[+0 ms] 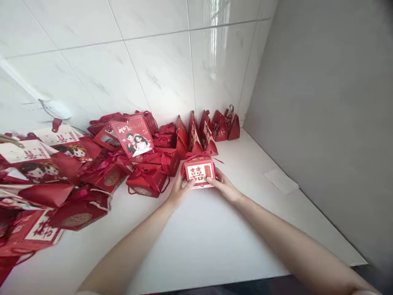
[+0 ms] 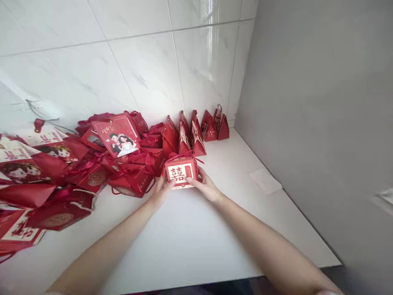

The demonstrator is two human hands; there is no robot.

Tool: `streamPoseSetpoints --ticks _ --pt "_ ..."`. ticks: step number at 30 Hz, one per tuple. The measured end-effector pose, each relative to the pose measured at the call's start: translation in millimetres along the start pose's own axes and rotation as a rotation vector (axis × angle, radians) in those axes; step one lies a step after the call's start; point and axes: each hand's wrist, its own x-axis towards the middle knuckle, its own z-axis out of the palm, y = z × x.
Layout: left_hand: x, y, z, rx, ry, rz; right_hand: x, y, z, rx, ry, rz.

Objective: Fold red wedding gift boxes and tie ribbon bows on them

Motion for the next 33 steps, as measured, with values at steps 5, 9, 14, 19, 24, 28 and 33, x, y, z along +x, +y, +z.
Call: streamPoseSetpoints --ticks 5,9,14,19,24,28,33 --pt "-2 -5 -8.7 -0.031 0.153 -0.028 -3 7 -1 0.052 -0.101 -0.103" --pt "1 -7 -10.9 -0.227 0.172 -0.140 -4 9 4 0.055 -0.188 -0.109" --pt "3 -11 -12.2 -0.196 0.193 -0.173 1 8 1 0.071 -0.129 -0.072" --pt "-1 -10 -10.8 0.139 0.314 0.065 2 7 -3 0.123 -0.041 -0.001" --pt "-8 -3 -6.3 0.261 0.131 0.142 -1 4 -3 0.189 -0.071 0.015" --pt "-8 -2 -4.2 0.189 0.012 0.083 -1 3 -5 0.182 -0.032 0.019" --pt "-1 1 -5.7 0.082 0.084 0.011 -2 3 -5 0.001 0.002 -0.016"
